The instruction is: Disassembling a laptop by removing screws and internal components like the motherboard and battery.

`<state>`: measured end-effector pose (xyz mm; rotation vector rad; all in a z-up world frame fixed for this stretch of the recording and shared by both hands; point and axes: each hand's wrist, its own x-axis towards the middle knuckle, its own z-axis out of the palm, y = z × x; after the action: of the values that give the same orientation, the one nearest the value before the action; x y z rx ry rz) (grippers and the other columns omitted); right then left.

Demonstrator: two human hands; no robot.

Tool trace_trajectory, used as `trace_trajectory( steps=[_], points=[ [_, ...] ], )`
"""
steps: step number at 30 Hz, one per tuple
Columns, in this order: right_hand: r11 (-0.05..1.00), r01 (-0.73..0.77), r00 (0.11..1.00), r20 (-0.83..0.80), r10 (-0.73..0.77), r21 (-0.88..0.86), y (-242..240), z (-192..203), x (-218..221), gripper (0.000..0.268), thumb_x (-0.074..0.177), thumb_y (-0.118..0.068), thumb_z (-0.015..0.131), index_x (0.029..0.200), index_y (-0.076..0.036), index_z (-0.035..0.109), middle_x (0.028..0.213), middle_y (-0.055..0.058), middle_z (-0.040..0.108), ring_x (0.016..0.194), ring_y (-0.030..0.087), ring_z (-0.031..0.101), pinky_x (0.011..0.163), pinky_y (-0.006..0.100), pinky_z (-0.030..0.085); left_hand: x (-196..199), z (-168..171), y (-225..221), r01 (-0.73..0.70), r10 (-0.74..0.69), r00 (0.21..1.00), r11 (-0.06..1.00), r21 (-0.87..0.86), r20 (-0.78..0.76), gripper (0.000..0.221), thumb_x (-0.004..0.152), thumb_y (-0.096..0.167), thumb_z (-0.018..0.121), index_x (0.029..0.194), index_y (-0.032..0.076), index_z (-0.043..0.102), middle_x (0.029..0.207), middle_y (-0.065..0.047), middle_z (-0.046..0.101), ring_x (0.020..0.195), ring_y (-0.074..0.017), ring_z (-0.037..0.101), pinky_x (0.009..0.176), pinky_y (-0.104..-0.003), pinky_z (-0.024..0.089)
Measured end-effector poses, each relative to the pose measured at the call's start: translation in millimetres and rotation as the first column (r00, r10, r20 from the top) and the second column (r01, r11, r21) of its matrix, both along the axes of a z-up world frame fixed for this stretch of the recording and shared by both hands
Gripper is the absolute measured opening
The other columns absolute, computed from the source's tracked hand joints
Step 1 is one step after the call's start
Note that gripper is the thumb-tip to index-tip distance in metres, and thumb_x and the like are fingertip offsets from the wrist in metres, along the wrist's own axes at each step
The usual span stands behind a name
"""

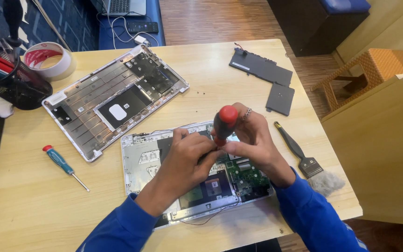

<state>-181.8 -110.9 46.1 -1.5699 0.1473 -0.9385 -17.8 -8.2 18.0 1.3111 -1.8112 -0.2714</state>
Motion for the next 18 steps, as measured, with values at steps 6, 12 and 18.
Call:
trace_trajectory(
  steps=[6, 12, 18],
  points=[
    [0.997, -0.071, 0.997, -0.031, 0.071, 0.009, -1, 15, -2, 0.024, 0.088, -0.023, 0.074, 0.102, -0.003, 0.074, 0.091, 0.011, 0.074, 0.086, 0.017, 0.069, 0.083, 0.032, 0.056, -4, 1, 1, 0.04, -0.04, 0.999, 0.999, 0.031, 0.003, 0.017, 0.1, 0.022, 0.061, 0.097, 0.012, 0.074, 0.086, -0.004, 0.075, 0.081, -0.0207, 0.072, 0.089, -0.037, 0.036],
    [0.998, -0.042, 0.999, -0.031, 0.044, 0.049, -14, -7, -5, 0.032, 0.073, -0.009, 0.086, 0.096, 0.001, 0.066, 0.084, 0.017, 0.072, 0.079, 0.023, 0.072, 0.078, 0.035, 0.057, -4, 6, 2, 0.047, -0.047, 0.999, 0.999, 0.019, 0.001, 0.021, 0.096, 0.026, 0.068, 0.1, 0.007, 0.077, 0.088, -0.009, 0.076, 0.08, -0.0235, 0.072, 0.088, -0.039, 0.038],
    [0.983, -0.139, 0.988, -0.053, 0.146, 0.121, -7, 2, -7, 0.033, 0.08, -0.03, 0.083, 0.102, -0.008, 0.073, 0.113, 0.017, 0.073, 0.104, 0.021, 0.066, 0.09, 0.037, 0.051, -5, 1, 1, 0.046, -0.047, 0.999, 0.997, 0.06, 0.018, 0.022, 0.101, 0.023, 0.059, 0.101, 0.01, 0.077, 0.085, -0.006, 0.076, 0.077, -0.021, 0.07, 0.086, -0.036, 0.04]
  ],
)
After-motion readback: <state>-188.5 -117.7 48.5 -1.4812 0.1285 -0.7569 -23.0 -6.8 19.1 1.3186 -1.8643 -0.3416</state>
